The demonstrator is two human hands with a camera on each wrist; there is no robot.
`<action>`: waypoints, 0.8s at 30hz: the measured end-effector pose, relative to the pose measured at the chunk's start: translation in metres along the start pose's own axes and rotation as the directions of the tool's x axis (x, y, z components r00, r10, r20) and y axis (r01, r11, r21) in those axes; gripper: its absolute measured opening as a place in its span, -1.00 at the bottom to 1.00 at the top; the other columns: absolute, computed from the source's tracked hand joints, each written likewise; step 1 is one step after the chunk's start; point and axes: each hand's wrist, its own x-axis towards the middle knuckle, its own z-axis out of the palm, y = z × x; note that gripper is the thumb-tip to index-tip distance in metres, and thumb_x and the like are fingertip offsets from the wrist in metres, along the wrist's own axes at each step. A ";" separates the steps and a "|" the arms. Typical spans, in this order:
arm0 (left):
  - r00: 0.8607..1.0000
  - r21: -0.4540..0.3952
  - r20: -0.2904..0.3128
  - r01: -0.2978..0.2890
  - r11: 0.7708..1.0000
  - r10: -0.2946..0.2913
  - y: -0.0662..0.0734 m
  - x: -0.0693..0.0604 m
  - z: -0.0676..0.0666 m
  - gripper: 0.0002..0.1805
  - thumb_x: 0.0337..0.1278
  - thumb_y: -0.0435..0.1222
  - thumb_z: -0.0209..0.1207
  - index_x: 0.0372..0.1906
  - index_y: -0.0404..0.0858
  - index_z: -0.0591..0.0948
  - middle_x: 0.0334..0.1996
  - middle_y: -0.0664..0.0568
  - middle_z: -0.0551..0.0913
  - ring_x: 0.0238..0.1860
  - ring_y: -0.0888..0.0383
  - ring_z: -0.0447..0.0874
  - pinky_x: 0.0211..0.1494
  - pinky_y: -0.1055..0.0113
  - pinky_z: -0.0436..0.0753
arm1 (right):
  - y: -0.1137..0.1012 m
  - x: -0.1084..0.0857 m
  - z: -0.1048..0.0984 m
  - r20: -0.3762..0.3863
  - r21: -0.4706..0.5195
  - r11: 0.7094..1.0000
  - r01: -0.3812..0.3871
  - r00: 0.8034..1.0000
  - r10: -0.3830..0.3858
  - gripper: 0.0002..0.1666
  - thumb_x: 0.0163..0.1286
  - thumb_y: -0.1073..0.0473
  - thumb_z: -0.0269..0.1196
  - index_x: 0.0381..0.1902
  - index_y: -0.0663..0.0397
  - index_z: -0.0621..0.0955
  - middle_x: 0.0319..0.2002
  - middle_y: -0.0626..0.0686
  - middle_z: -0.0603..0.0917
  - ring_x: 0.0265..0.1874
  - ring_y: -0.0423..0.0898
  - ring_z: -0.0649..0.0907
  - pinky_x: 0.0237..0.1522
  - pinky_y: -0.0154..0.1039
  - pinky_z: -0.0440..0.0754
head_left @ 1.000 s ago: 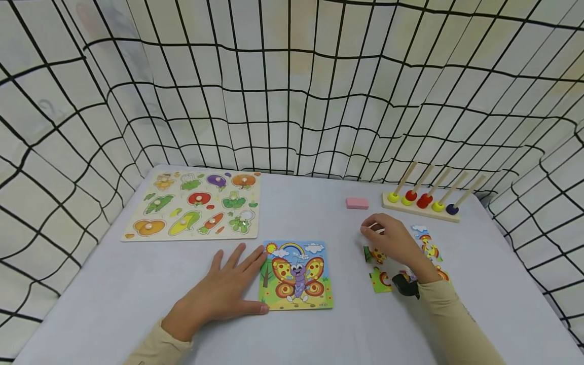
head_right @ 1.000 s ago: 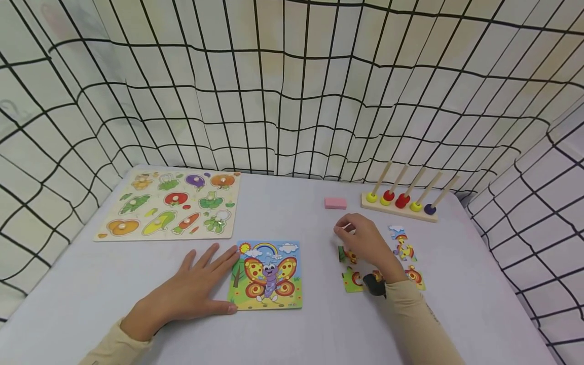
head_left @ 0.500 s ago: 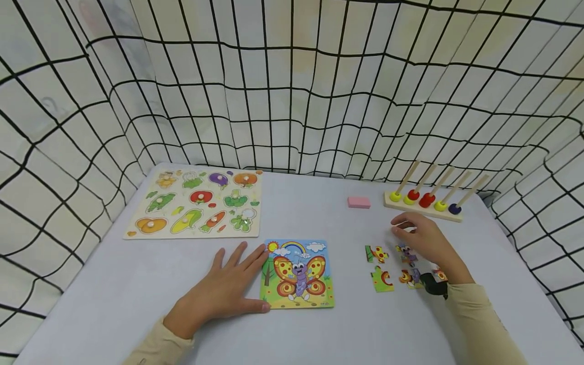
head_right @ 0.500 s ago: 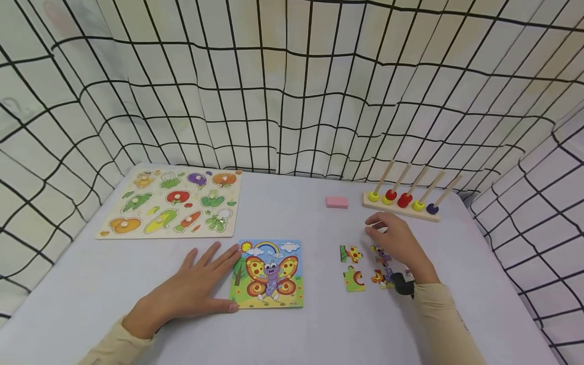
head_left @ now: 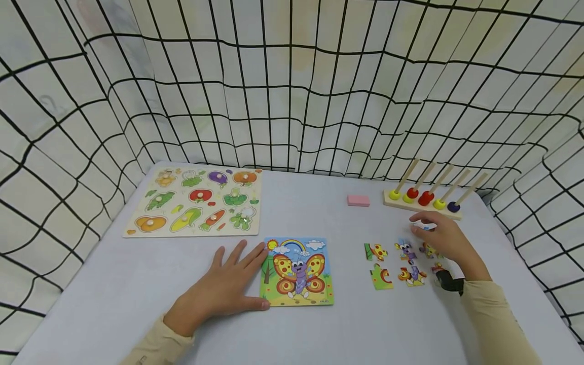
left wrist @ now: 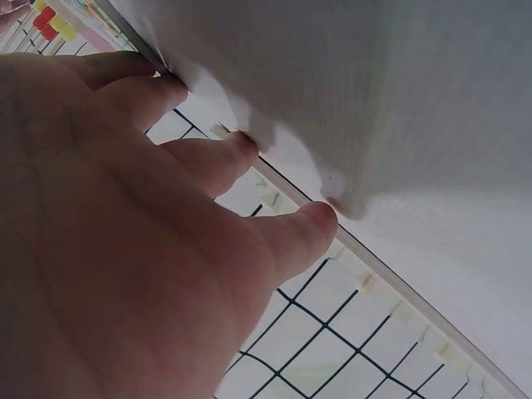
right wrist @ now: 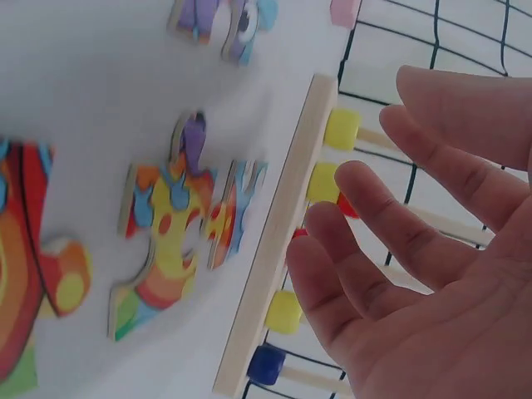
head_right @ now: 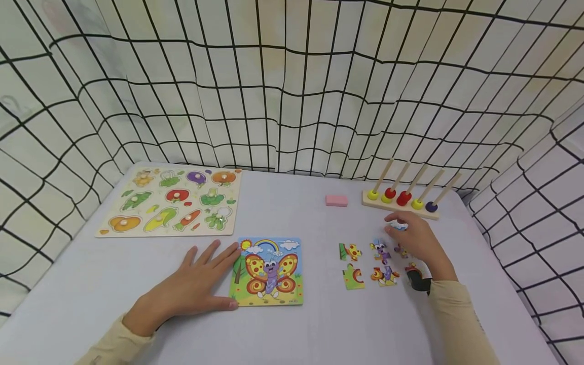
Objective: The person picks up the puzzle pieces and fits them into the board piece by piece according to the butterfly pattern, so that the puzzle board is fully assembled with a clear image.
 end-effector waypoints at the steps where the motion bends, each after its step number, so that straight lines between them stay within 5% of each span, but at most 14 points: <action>1: 1.000 0.000 -0.001 0.000 1.000 0.000 0.000 0.000 0.000 0.24 0.10 0.36 0.41 0.72 -0.21 0.20 0.74 -0.03 0.05 0.69 -0.36 -0.17 0.51 -0.57 -0.19 | 0.002 0.000 -0.001 -0.004 -0.001 1.000 -0.005 1.000 0.005 -0.61 0.60 0.19 0.31 0.25 0.32 0.63 0.26 0.40 0.61 0.18 0.39 0.59 0.15 0.38 0.61; 24: 1.000 -0.014 0.016 0.015 1.000 -0.015 -0.002 0.001 0.000 0.24 0.10 0.36 0.42 0.73 -0.17 0.19 0.75 0.01 0.02 0.70 -0.33 -0.23 0.53 -0.55 -0.24 | 0.033 0.008 0.000 0.032 -0.070 0.997 -0.031 0.999 0.033 -0.54 0.47 0.26 0.41 0.23 0.38 0.62 0.33 0.50 0.52 0.39 0.54 0.38 0.31 0.61 0.28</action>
